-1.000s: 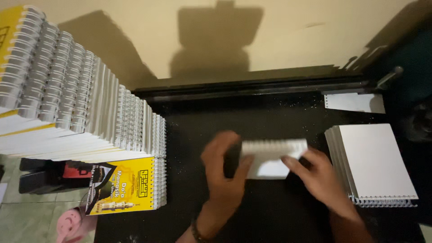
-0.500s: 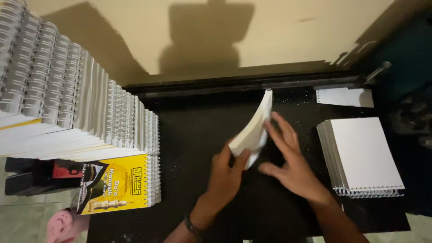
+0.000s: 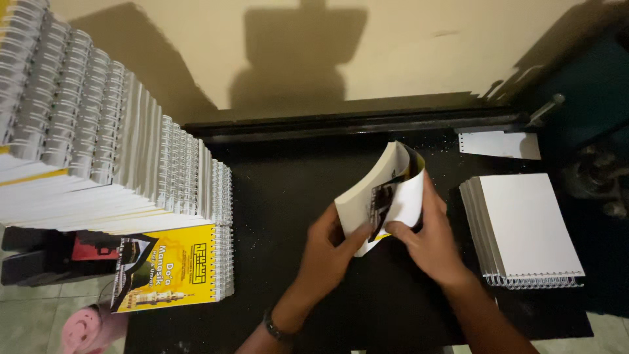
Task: The person repeatedly picks up spiral-bound notebooks from a stack, flips them over to show the cover, and places them onto a growing pile on the table. The task involves handling the notebooks one by one and organizing them into a neat stack.
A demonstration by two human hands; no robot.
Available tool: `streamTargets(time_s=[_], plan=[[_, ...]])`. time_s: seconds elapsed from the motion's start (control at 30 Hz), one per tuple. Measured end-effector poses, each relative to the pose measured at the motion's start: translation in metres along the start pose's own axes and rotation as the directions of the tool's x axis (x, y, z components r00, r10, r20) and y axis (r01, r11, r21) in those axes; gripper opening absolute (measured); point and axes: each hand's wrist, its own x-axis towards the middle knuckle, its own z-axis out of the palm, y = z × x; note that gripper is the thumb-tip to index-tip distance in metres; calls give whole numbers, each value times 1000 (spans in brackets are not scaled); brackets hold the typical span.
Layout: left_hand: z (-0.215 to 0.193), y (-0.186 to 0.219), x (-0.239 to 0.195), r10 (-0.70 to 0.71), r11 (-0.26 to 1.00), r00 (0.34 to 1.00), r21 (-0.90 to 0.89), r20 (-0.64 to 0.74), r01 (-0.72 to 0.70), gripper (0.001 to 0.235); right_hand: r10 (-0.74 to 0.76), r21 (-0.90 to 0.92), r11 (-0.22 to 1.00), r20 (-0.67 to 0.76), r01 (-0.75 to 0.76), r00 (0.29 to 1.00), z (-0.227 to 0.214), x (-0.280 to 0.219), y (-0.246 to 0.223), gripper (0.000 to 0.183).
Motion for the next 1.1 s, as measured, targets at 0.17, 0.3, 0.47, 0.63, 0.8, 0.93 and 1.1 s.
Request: streamTargets(time_s=[0.17,0.3,0.47,0.63,0.8,0.93,1.1], plan=[[-1,1,-2,93,989,996,118,-15,-91,50,83,-55,995,20,-81,996,-2,-3,-14,117],[-1,1,1,-8,965,986,258,-165,51,46,169,-31,985,26,-168,985,-1,-5,-20,116],[-5,-2,6,-65,975,984,200,-163,98,33,-303,-267,941,-383,209,873,-22,-1,-13,83],[-12,-8,9,-40,997,972,-66,-232,26,32,-567,-531,809,-595,251,569,-36,-4,-5,30],[-20,4,-3,181,983,982,-30,-55,-183,34,-242,-71,970,-277,231,930,-22,-1,1,28],[-32,-12,1,176,982,984,-68,-24,-177,31,-123,200,967,-166,156,978,-32,-5,3,33],[-21,6,10,530,811,848,308,-26,-497,43,72,282,958,-28,-61,997,-21,-3,3,51]])
